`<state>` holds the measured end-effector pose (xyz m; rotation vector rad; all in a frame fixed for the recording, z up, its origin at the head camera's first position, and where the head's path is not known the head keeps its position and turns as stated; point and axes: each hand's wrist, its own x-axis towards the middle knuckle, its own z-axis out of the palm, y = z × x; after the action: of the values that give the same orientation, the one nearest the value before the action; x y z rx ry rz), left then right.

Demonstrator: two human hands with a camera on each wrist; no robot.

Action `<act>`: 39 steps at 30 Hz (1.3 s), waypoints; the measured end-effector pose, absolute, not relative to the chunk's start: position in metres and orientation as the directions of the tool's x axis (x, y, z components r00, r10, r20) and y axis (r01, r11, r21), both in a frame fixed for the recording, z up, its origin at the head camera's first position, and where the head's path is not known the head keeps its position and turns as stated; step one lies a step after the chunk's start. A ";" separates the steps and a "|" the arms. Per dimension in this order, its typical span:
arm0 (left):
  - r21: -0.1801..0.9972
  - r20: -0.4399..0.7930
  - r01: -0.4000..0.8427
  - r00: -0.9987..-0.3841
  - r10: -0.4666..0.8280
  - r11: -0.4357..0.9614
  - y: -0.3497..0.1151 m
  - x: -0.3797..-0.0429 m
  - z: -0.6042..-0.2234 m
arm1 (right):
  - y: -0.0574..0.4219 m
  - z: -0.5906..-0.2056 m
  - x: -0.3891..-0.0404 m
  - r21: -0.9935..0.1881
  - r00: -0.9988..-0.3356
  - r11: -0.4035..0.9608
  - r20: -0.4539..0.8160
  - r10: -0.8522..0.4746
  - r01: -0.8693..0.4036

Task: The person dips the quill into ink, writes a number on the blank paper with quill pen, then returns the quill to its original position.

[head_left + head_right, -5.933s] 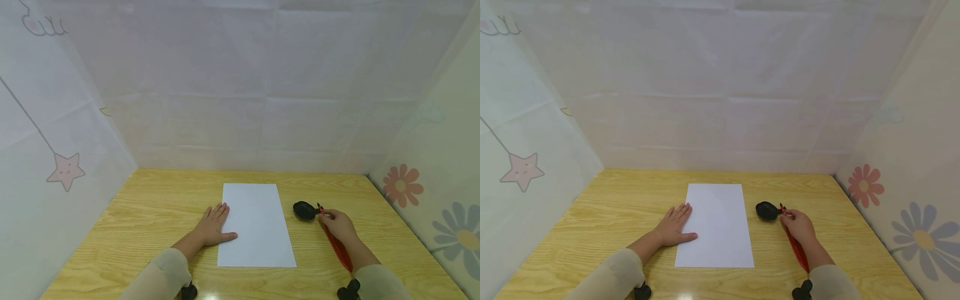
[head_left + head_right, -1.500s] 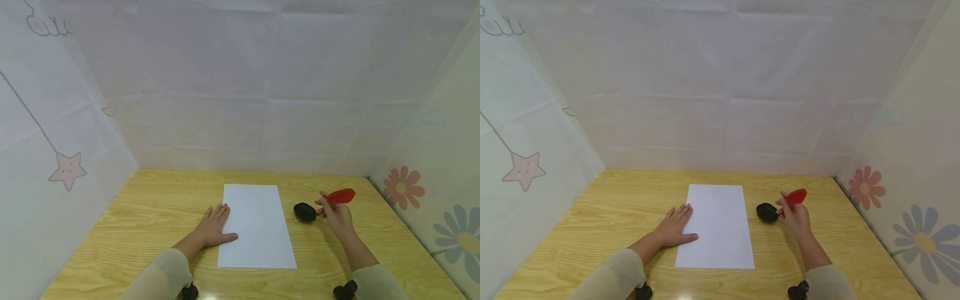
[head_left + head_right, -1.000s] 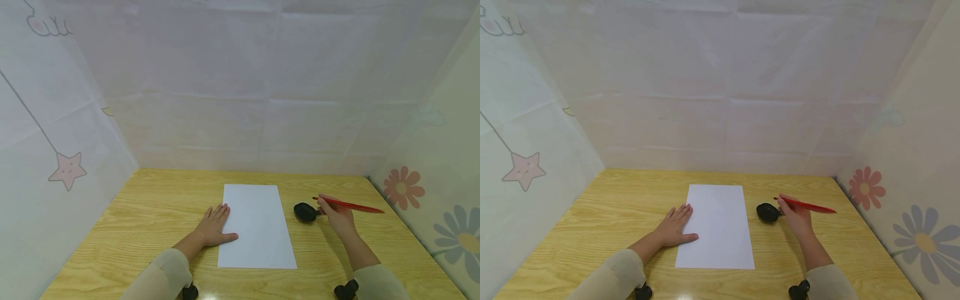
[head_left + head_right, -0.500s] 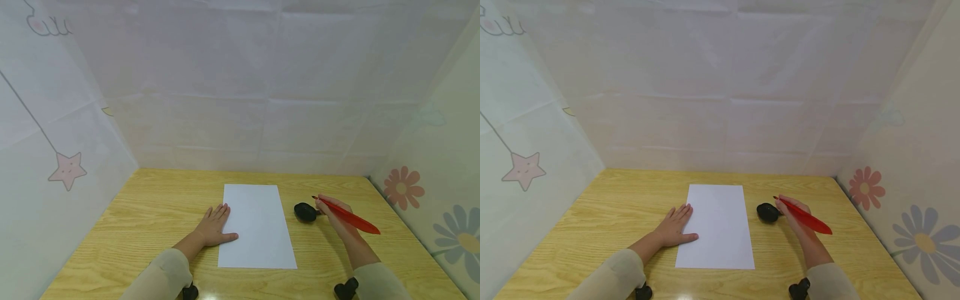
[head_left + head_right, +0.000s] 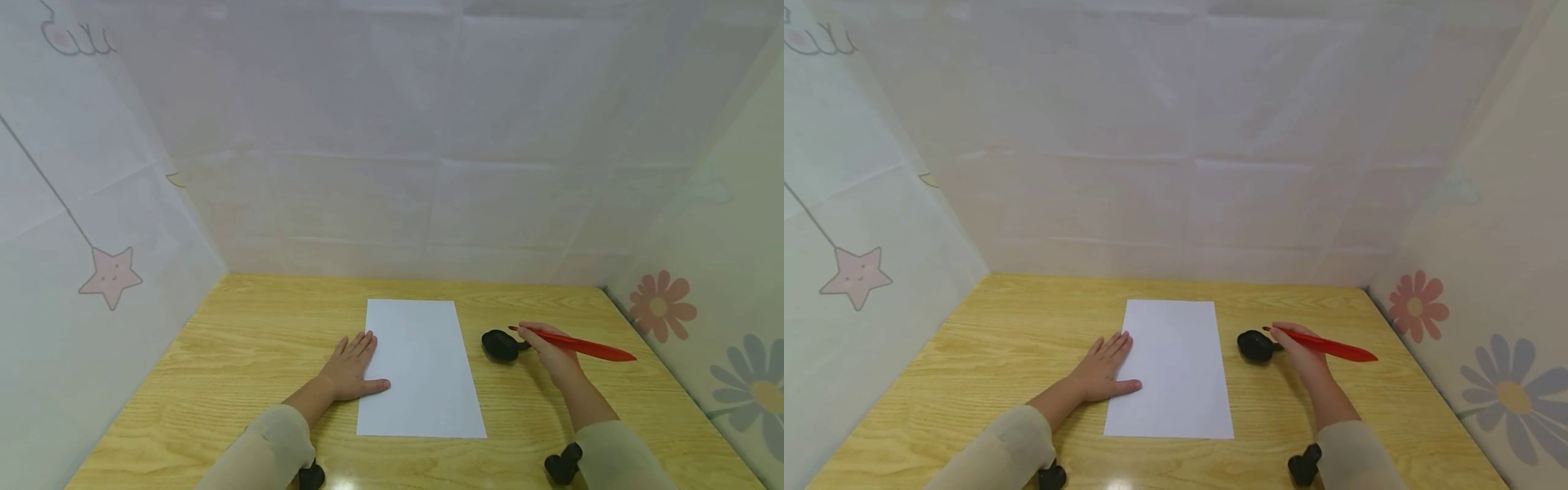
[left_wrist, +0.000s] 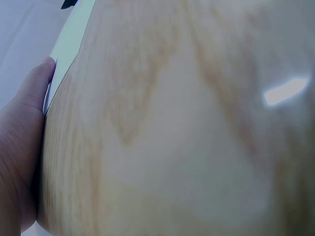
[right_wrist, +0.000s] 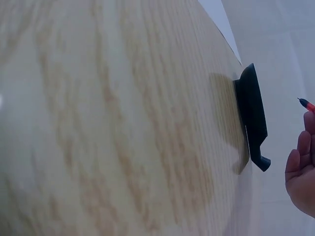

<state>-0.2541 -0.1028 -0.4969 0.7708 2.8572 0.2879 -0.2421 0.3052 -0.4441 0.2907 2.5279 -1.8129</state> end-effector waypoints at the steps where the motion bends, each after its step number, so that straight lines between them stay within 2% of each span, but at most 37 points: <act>1: 0.228 -0.112 0.479 -0.852 0.511 0.848 -0.103 -0.254 -0.497 | 0.305 -0.444 -0.243 -0.933 -0.983 0.321 -0.122 0.138 0.161; 10: 0.221 -0.114 0.474 -0.856 0.505 0.853 -0.102 -0.254 -0.496 | 0.302 -0.445 -0.247 -0.909 -0.978 0.365 -0.158 0.138 0.199; 16: 0.223 -0.109 0.473 -0.857 0.504 0.852 -0.102 -0.254 -0.495 | 0.301 -0.452 -0.252 -0.890 -0.984 0.424 -0.122 0.127 0.165; 24: 0.228 -0.124 0.467 -0.857 0.501 0.854 -0.102 -0.255 -0.498 | 0.294 -0.459 -0.255 -0.821 -0.979 0.538 -0.119 0.168 0.192; 39: 0.215 -0.114 0.475 -0.856 0.505 0.853 -0.101 -0.252 -0.491 | 0.289 -0.459 -0.263 -0.739 -0.990 0.659 -0.086 0.114 0.140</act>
<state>-0.2520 -0.1015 -0.4911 0.7619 2.8628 0.2690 -0.2632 0.2894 -0.4591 0.2176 2.8317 -1.2665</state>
